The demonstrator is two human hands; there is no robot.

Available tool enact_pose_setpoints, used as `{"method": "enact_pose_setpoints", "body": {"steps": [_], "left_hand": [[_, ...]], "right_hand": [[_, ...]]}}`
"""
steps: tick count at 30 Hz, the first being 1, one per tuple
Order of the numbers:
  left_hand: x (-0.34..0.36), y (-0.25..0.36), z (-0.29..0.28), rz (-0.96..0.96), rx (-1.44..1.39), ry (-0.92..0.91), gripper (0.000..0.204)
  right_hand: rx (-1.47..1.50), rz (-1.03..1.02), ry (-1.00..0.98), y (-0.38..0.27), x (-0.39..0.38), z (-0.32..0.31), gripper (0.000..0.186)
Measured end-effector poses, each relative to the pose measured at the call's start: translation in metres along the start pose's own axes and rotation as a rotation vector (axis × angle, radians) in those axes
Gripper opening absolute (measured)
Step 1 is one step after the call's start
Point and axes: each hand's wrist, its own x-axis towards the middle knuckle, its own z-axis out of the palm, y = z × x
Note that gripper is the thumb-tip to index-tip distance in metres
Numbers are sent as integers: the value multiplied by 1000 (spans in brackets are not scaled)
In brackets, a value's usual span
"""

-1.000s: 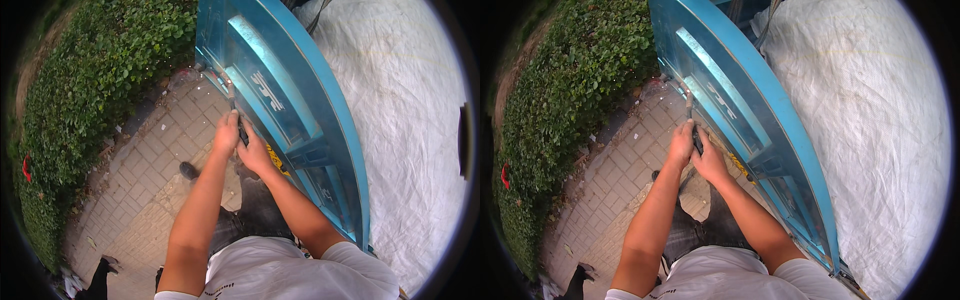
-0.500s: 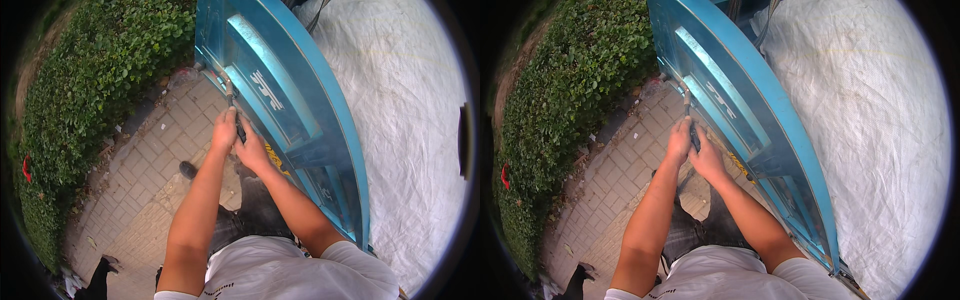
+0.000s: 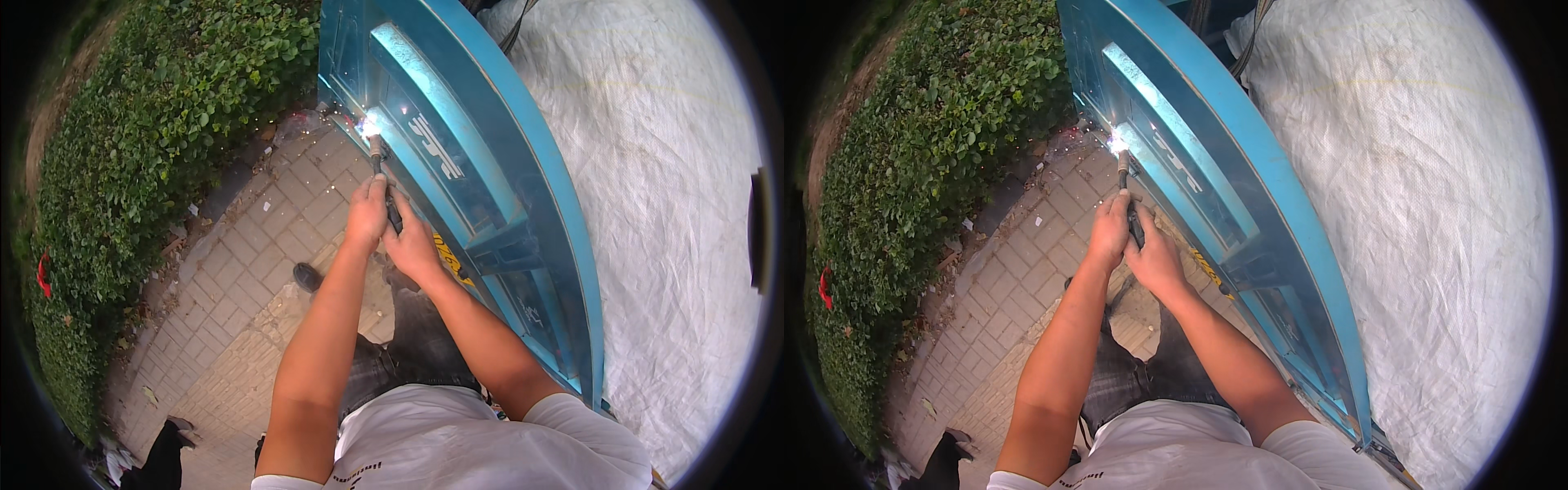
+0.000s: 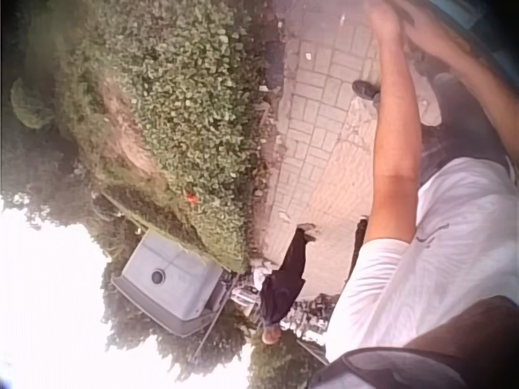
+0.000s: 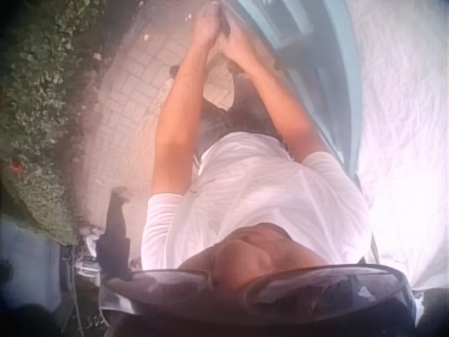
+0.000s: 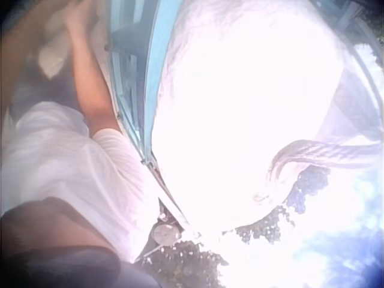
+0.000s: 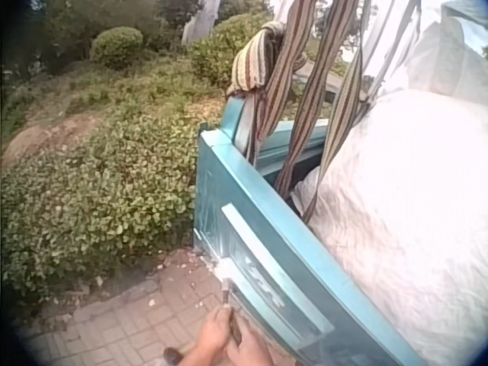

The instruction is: The person welds the rear metal frame of a teal three-wheeled cargo vehicle using a handheld welding torch. They move along the lower edge, creating weld beads and sparks while occasionally repositioning the torch and cable.

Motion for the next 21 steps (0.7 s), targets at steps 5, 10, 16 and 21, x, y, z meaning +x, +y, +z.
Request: {"method": "enact_pose_setpoints", "body": {"steps": [5, 10, 16, 21], "left_hand": [[-6, 8, 6, -12, 3, 4, 33], [2, -17, -3, 21, 60, 6, 33], [6, -30, -3, 34, 71, 12, 32], [9, -19, -2, 28, 36, -17, 31]], "right_hand": [[8, 42, -20, 0, 0, -2, 59], [18, 10, -48, 7, -5, -4, 60], [32, -20, -51, 8, -8, -7, 62], [64, -16, -52, 7, -1, -7, 59]]}}
